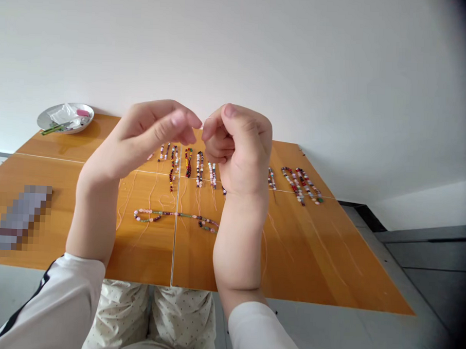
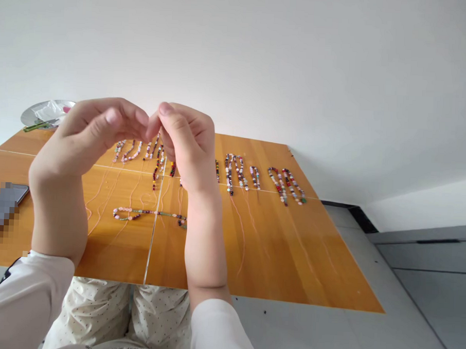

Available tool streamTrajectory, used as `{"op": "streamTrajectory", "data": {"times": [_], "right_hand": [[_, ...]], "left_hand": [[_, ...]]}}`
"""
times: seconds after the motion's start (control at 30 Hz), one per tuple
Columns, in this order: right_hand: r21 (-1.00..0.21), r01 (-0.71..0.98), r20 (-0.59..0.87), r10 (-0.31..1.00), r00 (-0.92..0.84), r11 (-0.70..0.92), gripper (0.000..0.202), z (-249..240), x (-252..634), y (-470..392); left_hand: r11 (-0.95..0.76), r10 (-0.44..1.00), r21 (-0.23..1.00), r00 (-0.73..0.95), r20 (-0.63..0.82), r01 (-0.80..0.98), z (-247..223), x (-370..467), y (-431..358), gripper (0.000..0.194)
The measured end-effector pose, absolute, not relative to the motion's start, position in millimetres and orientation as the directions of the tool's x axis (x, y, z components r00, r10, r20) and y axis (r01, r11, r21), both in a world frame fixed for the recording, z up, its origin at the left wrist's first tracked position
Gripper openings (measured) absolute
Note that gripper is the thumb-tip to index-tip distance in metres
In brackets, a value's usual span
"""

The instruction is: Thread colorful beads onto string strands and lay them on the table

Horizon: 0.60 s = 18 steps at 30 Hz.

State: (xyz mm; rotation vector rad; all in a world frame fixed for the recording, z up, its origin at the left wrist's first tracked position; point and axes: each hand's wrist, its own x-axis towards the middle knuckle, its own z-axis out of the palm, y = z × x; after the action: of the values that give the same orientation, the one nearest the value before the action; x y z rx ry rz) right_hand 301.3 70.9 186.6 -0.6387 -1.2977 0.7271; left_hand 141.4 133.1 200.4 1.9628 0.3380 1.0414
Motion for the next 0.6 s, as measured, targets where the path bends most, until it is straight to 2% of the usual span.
{"op": "streamTrajectory", "data": {"times": [0.03,0.1,0.17,0.3,0.47,0.6], "right_hand": [[-0.767,-0.13,0.62,0.778,0.103,0.628,0.033,186,302,72],[-0.764,-0.151,0.623,0.778,0.079,0.627,0.031,184,303,73],[-0.784,-0.105,0.606,0.791,0.086,0.612,0.032,182,304,75],[-0.821,0.071,0.57,0.805,0.164,0.567,0.04,181,306,78],[-0.767,-0.022,0.632,0.762,0.142,0.641,0.031,187,307,73],[-0.784,0.145,0.62,0.76,0.196,0.603,0.042,186,309,73]], "left_hand": [[-0.525,0.556,0.827,0.655,0.511,-0.2,201,143,131,0.03],[-0.414,0.53,0.875,0.715,0.456,-0.251,200,148,127,0.033],[-0.382,0.573,0.883,0.681,0.457,-0.271,198,154,124,0.03],[-0.414,0.628,0.851,0.574,0.525,-0.324,194,162,122,0.011],[-0.403,0.62,0.819,0.537,0.572,-0.408,192,160,125,0.009],[-0.494,0.627,0.778,0.461,0.628,-0.388,191,159,126,0.008]]}}
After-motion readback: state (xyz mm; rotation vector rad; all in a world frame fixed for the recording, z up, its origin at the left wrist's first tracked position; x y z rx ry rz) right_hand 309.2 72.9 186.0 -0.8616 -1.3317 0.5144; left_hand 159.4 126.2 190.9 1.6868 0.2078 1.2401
